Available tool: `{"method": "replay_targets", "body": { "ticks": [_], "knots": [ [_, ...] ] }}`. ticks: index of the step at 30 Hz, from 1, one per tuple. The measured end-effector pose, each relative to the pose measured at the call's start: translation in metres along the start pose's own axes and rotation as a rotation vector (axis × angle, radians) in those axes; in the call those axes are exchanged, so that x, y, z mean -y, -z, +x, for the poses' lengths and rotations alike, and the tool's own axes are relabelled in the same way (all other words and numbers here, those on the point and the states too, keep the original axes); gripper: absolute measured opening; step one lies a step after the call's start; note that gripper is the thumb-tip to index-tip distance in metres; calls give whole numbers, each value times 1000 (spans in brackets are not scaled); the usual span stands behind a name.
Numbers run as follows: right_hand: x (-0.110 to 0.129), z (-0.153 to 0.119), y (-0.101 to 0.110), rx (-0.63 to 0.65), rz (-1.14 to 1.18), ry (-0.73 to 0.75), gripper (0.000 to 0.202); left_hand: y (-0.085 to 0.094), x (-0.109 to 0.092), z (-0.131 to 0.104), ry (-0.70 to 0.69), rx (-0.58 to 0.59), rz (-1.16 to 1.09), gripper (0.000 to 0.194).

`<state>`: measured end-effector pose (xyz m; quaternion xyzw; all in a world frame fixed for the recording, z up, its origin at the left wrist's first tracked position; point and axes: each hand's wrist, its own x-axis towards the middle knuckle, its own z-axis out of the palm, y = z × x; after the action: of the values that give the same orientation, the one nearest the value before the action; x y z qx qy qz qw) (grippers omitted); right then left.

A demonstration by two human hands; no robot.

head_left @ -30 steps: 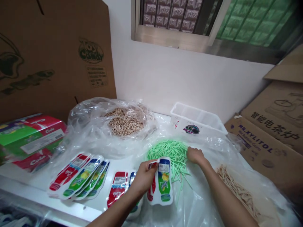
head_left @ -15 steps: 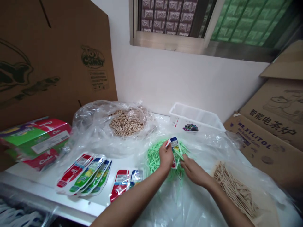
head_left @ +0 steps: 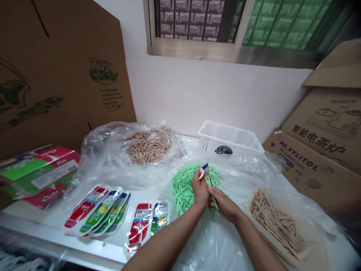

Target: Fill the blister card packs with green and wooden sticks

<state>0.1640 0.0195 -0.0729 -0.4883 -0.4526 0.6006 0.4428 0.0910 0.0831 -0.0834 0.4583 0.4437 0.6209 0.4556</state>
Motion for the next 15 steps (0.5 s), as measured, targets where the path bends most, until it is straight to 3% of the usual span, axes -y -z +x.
{"method": "replay_targets", "body": {
  "ticks": [3,8,11,13,15],
  "knots": [
    [-2,-1,2,-51,-149,73,34,2,-5,5,0,58,-21,26],
    [8,-10,5,-77,-805,204,18,8,-16,25,-7,42,-85,29],
    [13,-11,1,-80,-1080,309,14,8,-18,25,-72,158,-60,28],
    [13,-8,-1,-75,-938,365,13,7,-19,21,-109,215,-48,28],
    [11,-3,-1,-154,-518,374,9,7,-19,16,-102,168,-67,30]
  ]
}}
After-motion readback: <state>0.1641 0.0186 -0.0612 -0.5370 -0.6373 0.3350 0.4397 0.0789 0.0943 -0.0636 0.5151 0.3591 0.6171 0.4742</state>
